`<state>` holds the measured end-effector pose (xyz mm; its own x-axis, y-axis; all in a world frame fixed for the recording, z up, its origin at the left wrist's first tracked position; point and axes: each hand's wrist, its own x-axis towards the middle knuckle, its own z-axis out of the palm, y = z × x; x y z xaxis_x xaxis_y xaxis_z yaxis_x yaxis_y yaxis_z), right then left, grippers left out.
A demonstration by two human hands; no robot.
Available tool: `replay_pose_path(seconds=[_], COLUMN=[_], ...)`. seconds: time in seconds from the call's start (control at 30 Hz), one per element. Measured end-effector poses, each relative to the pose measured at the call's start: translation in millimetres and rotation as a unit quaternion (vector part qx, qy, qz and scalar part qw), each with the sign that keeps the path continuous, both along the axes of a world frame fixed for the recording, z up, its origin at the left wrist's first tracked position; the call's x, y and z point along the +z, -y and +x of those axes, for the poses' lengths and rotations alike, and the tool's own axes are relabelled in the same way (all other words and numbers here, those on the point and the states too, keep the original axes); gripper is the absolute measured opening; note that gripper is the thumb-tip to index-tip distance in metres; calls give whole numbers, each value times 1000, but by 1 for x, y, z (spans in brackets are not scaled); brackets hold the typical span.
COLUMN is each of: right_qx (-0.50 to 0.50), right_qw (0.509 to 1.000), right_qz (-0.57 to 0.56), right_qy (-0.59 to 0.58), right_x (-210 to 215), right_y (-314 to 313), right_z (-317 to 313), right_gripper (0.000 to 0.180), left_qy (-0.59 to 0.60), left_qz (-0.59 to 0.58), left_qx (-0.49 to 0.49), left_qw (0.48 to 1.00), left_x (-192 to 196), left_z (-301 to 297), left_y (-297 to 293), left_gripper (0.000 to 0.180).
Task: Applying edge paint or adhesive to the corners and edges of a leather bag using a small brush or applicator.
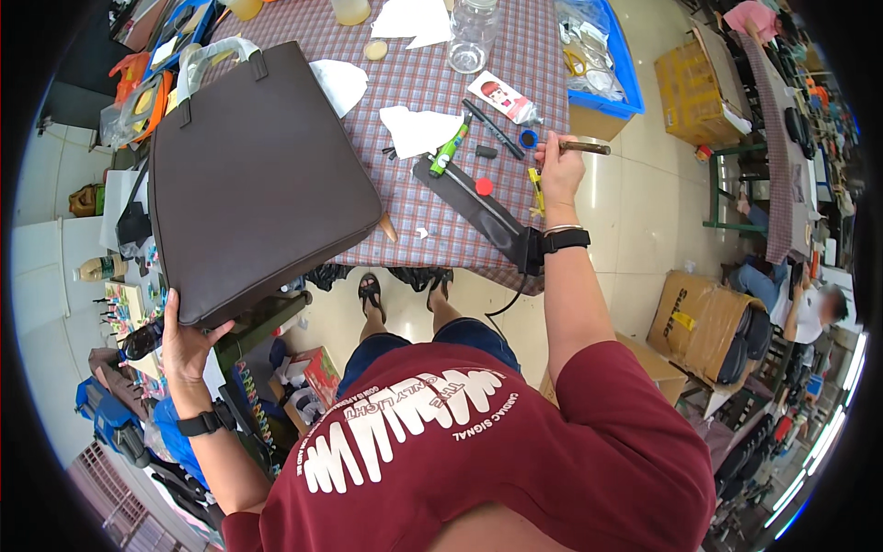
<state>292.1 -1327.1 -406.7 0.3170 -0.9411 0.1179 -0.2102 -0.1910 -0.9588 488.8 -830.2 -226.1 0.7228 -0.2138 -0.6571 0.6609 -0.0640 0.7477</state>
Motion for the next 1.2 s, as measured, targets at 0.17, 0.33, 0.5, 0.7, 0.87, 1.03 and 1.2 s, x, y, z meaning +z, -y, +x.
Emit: replay_pose_path(seconds=[0.17, 0.33, 0.5, 0.7, 0.87, 1.03, 1.2], right_qx=[25, 87, 298, 605, 602, 618, 609], right_qw=[997, 995, 940, 721, 741, 754, 774], right_qz=[-16, -32, 118, 267, 242, 191, 147], right_qy=[-70, 21, 116, 205, 172, 114, 90], right_x=[3, 27, 129, 159, 152, 154, 154], right_y=[-6, -16, -125, -277, -322, -336, -339], right_z=[4, 2, 32, 72, 94, 97, 99], right_gripper=[19, 18, 16, 4, 10, 11, 11], left_qy=[21, 110, 175, 214, 204, 141, 137], left_qz=[6, 18, -2, -42, -52, -72, -75], left_qx=[44, 38, 11, 54, 98, 138, 148], left_qw=[999, 993, 984, 974, 973, 978, 977], left_x=[4, 10, 5, -10, -16, -17, -20], left_z=[-12, -34, -47, -78, -88, -89, -89], left_y=[-5, 10, 11, -5, -12, -14, -17], left_gripper=[54, 55, 66, 74, 72, 76, 92])
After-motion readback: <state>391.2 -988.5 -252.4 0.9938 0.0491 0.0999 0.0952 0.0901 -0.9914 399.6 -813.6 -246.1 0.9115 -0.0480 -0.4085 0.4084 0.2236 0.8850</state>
